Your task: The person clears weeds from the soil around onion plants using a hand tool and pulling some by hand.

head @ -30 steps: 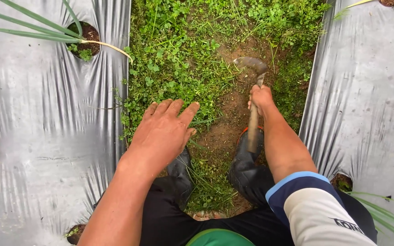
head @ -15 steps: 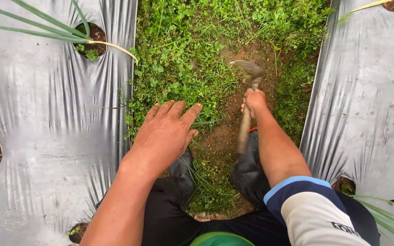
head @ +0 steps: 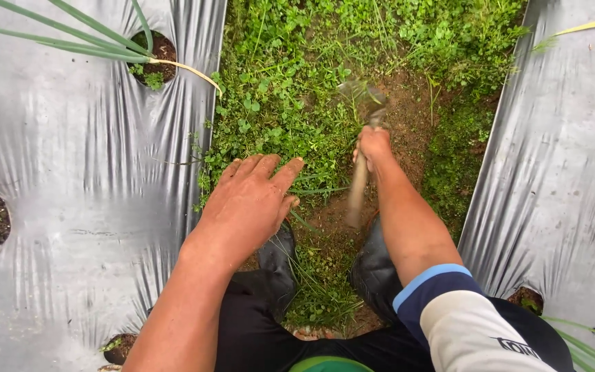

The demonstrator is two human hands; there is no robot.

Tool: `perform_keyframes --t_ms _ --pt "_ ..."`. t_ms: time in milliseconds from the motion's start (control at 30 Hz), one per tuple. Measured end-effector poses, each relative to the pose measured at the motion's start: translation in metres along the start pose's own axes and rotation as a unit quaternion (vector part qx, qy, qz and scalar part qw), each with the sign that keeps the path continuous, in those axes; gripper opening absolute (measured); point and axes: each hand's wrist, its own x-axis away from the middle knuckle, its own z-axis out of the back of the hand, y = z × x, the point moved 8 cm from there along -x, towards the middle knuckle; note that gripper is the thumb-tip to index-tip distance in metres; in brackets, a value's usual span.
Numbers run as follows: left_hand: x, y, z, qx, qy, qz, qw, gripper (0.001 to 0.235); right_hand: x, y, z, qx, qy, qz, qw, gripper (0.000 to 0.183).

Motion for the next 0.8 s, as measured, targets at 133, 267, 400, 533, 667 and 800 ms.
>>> perform_keyframes --t_ms 133,267,400,533,667,800 --pt "-0.001 -0.005 -0.004 0.008 -0.014 0.009 1.000 0.053 0.007 -0.011 -0.012 0.120 -0.096 0.057 0.986 0.031" --pt "-0.002 -0.007 -0.002 -0.002 0.026 -0.008 1.000 0.053 -0.003 -0.016 -0.008 0.071 -0.045 0.031 0.996 0.030" --pt "-0.002 -0.005 -0.001 0.002 0.029 -0.007 1.000 0.052 -0.017 -0.012 0.000 0.088 -0.013 0.039 0.995 0.029" --pt "-0.003 -0.002 -0.001 0.000 0.024 -0.012 1.000 0.052 0.000 -0.020 -0.001 0.142 -0.071 0.049 0.986 0.030" --pt "-0.003 -0.001 0.000 0.006 0.020 -0.005 1.000 0.052 -0.011 -0.018 0.007 0.164 -0.078 0.066 0.981 0.037" --pt "-0.002 -0.003 -0.002 -0.003 0.019 -0.003 1.000 0.051 -0.002 -0.020 0.010 0.285 -0.135 0.062 0.947 0.049"
